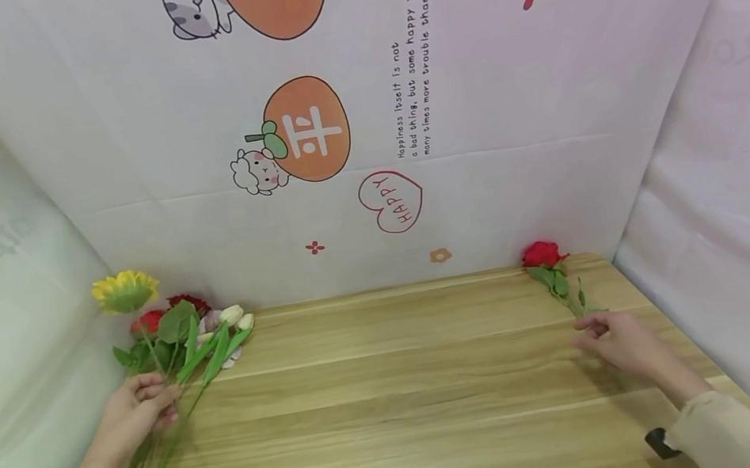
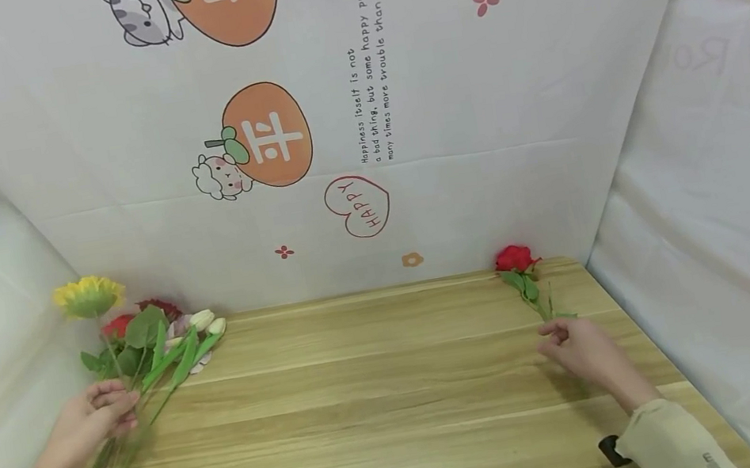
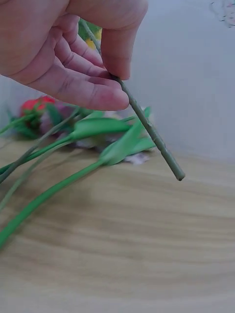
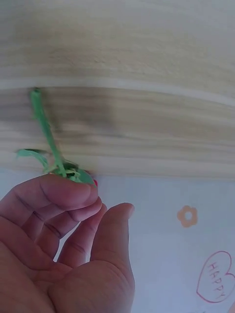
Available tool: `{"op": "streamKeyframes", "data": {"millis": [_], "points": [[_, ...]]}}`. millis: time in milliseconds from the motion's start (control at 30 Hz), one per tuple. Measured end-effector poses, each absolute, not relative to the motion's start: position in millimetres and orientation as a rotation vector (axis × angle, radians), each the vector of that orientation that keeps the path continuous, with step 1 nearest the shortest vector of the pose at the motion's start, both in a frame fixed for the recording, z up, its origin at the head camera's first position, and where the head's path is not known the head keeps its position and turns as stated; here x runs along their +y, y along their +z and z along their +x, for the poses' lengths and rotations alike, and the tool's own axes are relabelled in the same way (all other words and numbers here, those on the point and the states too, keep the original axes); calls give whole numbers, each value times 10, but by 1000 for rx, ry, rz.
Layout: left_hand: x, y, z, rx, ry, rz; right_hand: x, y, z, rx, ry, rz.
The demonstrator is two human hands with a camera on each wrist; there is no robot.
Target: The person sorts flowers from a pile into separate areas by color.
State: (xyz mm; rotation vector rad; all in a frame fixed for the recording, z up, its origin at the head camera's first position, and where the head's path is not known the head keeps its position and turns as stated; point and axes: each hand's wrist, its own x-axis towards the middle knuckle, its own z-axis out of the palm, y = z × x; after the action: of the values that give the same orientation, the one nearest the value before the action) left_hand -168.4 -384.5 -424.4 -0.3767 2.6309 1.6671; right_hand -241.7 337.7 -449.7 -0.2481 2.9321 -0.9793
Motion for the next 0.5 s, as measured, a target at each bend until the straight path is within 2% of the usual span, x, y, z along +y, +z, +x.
{"op": "streamKeyframes", "data": {"millis": [500], "points": [[-3175,-3956,-1802,2687,1781,-132,3090,-4318,-2308,2909,-1049,-331]]}}
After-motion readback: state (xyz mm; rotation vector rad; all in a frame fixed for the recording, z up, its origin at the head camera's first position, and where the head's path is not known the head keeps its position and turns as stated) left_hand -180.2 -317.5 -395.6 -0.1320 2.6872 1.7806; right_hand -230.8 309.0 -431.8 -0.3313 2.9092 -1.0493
